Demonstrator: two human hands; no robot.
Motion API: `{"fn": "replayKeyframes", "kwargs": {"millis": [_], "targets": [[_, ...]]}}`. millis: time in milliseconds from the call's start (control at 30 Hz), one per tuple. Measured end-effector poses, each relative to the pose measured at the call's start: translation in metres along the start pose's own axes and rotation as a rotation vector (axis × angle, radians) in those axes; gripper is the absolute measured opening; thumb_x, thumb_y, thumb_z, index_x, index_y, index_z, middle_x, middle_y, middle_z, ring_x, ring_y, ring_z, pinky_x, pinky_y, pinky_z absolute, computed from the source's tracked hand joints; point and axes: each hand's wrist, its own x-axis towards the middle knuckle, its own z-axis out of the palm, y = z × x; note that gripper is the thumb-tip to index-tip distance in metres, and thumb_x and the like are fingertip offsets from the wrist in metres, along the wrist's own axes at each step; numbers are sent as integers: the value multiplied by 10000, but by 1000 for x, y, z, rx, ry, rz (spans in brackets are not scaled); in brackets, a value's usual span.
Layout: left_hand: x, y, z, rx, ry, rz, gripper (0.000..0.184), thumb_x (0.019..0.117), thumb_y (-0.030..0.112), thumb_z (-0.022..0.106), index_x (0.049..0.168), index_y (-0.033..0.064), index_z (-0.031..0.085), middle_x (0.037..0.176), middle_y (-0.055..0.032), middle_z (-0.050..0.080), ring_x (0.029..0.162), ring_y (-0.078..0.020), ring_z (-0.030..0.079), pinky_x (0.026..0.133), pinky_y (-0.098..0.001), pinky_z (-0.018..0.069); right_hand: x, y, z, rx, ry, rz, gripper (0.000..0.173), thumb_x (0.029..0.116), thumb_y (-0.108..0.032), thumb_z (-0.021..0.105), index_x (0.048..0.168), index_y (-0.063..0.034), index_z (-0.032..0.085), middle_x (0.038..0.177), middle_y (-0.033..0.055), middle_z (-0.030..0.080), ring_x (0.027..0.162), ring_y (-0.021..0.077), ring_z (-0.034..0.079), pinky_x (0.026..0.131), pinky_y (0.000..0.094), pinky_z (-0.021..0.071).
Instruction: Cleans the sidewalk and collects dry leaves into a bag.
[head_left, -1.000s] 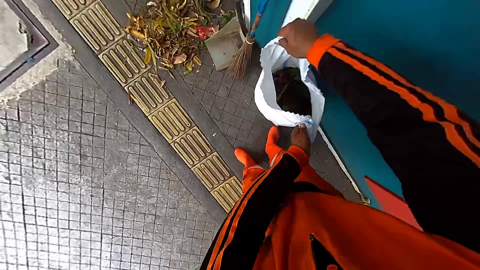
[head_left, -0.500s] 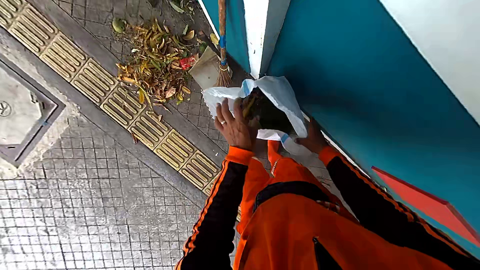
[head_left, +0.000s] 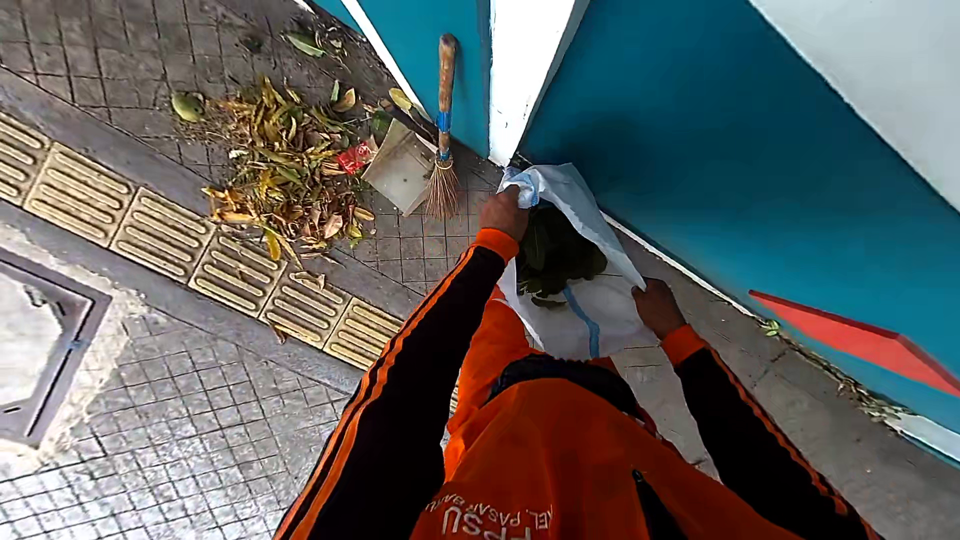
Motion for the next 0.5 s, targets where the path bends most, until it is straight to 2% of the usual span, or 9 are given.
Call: {"fn": "replayKeyframes", "kwargs": {"millis": [67,133,267,300,400,500], "targets": [[8,33,-9,30,-63,110,278,976,167,616,1213,39,684,1153,-260,705,1116,-467,668,935,-684,499,-27,0,5,102,44,25,340,1063,-137,487,1255,96,643,1227,313,651,1210,412,614,1065,560,452],[12,70,-21,71,-123,242,267,957,146,618,1186,25,682,1133,-256,703,1103,-462,667,911,-684,504,-54,2,12,250,81,72,299,1049,-135,517,1191,82,666,1125,276,679,1090,363,659,985,555,501],[18,146,-47,315,-232,559,265,969,132,612,1211,48,682,1164,-229,697,1138,-442,653,896,-660,513,-100,-21,32,499,47,21,221,1021,-127,554,1057,45,689,904,149,692,827,209,684,786,446,575],[21,160,-51,381,-243,630,263,972,126,610,1213,50,680,1169,-227,692,1146,-441,647,891,-656,511,-108,-34,37,543,18,-18,214,1015,-129,561,1051,36,693,894,128,697,819,180,687,779,418,583],[33,188,-60,546,-261,796,250,979,104,603,1205,25,673,1176,-247,674,1161,-452,627,895,-644,496,-111,-79,48,641,-30,-188,259,1012,-150,561,1110,50,692,982,138,718,932,161,695,883,386,577],[49,201,-53,653,-267,950,241,990,90,595,1206,21,679,1170,-242,679,1162,-445,628,922,-626,490,-79,-127,61,852,-39,-252,245,1016,-126,557,1121,68,664,988,133,711,935,142,701,883,351,589]]}}
